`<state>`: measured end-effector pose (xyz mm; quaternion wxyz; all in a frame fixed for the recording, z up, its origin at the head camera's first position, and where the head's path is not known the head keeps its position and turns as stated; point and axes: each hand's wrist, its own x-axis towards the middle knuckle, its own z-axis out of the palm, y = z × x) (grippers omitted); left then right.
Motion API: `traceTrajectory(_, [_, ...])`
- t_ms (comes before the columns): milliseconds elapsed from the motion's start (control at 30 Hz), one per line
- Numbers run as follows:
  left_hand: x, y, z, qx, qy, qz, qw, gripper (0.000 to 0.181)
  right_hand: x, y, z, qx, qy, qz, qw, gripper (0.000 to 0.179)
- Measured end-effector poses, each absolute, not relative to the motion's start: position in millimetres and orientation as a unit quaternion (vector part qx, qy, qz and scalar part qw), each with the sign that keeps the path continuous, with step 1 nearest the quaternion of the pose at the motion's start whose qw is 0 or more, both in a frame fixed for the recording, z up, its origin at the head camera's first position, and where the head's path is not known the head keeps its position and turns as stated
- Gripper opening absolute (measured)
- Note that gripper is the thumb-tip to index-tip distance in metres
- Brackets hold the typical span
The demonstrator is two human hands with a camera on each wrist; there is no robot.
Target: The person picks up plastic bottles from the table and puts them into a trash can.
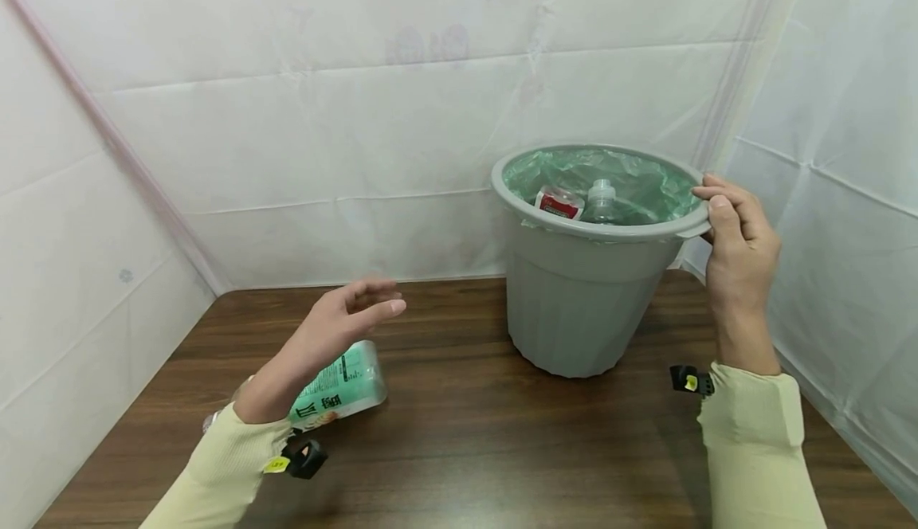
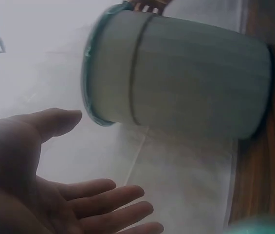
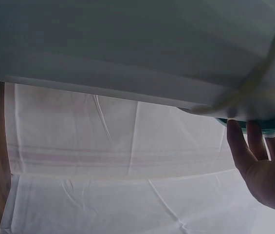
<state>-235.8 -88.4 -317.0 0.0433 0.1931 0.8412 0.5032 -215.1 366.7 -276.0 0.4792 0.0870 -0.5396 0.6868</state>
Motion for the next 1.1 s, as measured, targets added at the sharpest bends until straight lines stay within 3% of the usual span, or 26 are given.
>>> traceTrajectory(200, [-233, -100, -324, 0.217, 0.890, 0.399, 0.046, 0.076, -216, 367, -276, 0.089, -0.533, 0.691, 0.480, 0.025])
traceTrajectory(567, [-241, -127, -325, 0.265, 0.922, 0.277, 0.060, 0.081, -217, 367, -275, 0.097, -0.520, 0.701, 0.479, 0.024])
traceTrajectory(1100, [-242, -143, -326, 0.201, 0.958, 0.141, 0.148, 0.096, -219, 366, -275, 0.104, -0.500, 0.712, 0.482, 0.023])
